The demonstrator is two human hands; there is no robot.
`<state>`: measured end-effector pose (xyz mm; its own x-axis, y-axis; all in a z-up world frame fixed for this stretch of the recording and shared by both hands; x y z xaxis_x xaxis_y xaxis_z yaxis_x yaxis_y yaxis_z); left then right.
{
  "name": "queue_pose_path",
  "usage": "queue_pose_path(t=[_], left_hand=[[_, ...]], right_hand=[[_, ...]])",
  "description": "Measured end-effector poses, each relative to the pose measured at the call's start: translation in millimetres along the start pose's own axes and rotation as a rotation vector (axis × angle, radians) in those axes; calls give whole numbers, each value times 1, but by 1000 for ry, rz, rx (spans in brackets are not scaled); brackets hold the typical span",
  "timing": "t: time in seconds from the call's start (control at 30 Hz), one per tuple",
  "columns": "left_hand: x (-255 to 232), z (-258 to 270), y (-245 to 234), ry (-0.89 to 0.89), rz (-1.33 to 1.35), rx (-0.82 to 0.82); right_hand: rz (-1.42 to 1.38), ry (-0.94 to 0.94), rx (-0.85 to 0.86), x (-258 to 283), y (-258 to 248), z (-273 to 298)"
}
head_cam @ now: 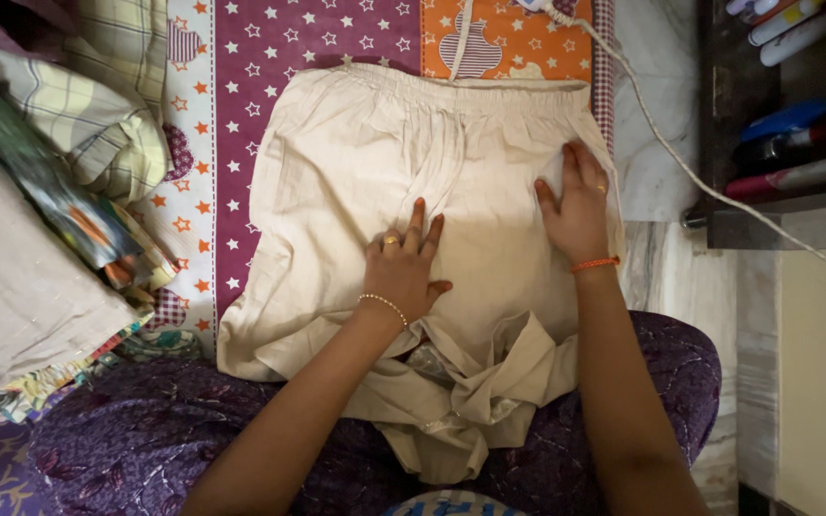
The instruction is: The person irons a pair of beige trousers laid out on a bed. They use a blue and white electric iron to smooth the fabric, repeatedly adjusting the trousers and ironing different sections including the legs and waistband.
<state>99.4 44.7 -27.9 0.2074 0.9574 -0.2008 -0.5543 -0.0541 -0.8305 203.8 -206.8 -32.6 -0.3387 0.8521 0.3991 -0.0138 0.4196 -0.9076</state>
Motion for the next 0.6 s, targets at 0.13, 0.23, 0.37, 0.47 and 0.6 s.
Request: queue_pose_path(t=[0.13, 0.23, 0.37, 0.47, 0.6], left_hand=[[0, 0, -1, -3, -9, 4], [0, -1, 0, -5, -14, 6], [1, -1, 2, 2, -19, -26], [1, -1, 2, 6, -14, -42], [1, 0, 2, 2, -19, -19]], right_hand=[[1, -22, -15, 8, -4, -1], [-95, -42, 1, 20, -8, -1], [-108, -74, 244, 36, 8, -4], [45, -10, 282, 39, 20, -5], [235, 146, 28, 30, 5, 0]])
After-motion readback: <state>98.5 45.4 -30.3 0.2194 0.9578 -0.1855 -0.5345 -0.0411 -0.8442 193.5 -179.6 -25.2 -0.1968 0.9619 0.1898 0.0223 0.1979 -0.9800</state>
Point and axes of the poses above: each hand's wrist, its own z-axis away from the middle knuckle, its own y-axis out of the palm, x = y × z, the point moved 5 cm from there along -z, towards the middle knuckle, and after that the axes turned 10 degrees about x, right-handed, at the moved point
